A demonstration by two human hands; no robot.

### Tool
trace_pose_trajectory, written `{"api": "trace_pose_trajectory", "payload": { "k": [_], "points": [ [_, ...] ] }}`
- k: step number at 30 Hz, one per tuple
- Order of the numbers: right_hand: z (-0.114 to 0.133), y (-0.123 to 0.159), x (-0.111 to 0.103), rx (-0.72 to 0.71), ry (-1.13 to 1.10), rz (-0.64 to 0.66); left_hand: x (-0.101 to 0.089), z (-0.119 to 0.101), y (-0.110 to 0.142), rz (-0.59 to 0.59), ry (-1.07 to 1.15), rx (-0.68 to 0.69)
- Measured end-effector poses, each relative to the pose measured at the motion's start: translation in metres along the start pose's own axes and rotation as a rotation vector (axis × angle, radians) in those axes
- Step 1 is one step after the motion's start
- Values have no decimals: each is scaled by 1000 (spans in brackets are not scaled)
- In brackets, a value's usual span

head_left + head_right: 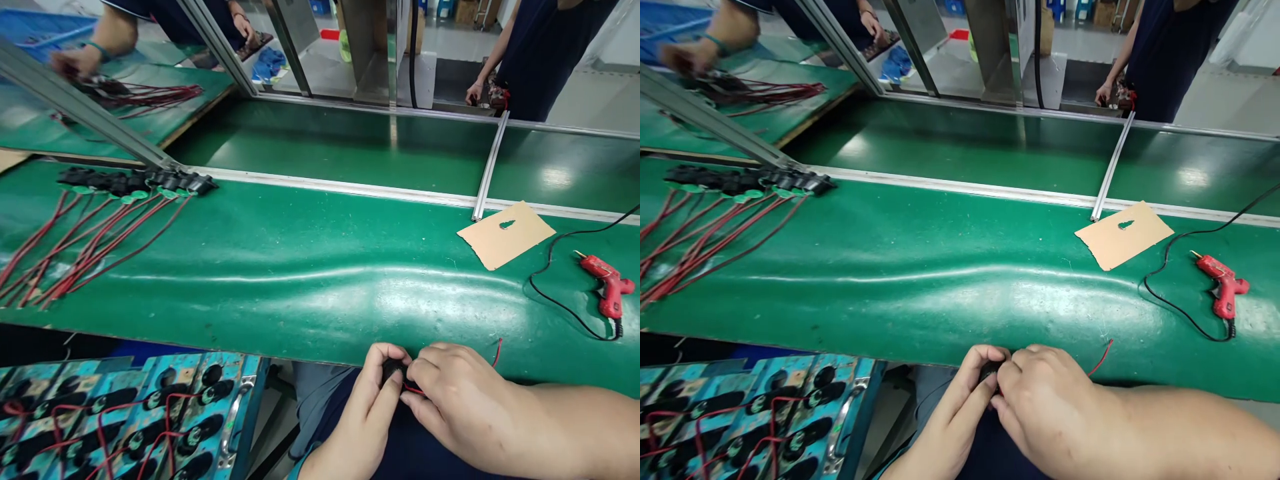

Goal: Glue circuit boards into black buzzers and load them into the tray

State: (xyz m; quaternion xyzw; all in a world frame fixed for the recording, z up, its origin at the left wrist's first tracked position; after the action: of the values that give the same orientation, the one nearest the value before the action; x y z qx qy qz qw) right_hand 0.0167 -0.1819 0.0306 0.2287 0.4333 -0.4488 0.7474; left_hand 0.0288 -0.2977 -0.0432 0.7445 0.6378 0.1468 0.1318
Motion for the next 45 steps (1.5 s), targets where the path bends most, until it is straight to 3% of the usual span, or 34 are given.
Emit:
{"api": "trace_pose_trajectory", "payload": {
  "k": [4, 15, 17, 21, 24, 30, 33, 37, 40, 45],
  "points": [
    [0, 1, 3, -19, -16, 19, 2, 4, -2, 21, 40, -31],
    [-16, 11, -13, 76, -142, -100, 1, 10, -6, 14, 79, -85],
    [-14, 15, -24, 50, -171, -217, -1, 12, -8, -16, 130, -131],
    [1, 33, -48, -141, -247, -592, -10, 10, -13, -123, 233, -133],
    [10, 40, -47, -243, -353, -619, -17, 6, -14, -187, 221, -97],
    [-1, 27, -56, -210, -337, -655, -22, 5, -8, -205, 128, -52],
    [-16, 4, -57, -96, -298, -528, -21, 7, -5, -188, 151, -54],
    [-34, -31, -36, 157, -318, -81, -21, 9, -2, -202, 138, -51],
    [-34, -43, -22, 263, -314, 156, -20, 5, 1, -202, 71, -1],
    [-23, -46, -10, 250, -277, 271, -15, -5, 4, -160, -51, 89]
  ]
}}
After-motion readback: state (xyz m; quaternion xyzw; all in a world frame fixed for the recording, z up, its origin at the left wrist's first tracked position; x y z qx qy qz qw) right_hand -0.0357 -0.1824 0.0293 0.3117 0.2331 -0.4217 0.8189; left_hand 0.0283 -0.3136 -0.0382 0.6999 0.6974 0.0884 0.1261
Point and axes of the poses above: each hand's wrist, its own y-axis away from the middle knuckle, its own x-axis out of the palm, z = x × y, the point moved 6 cm from there along -y, towards the middle knuckle, and after that the axes turned 15 degrees about -z, right-handed, at the moved point
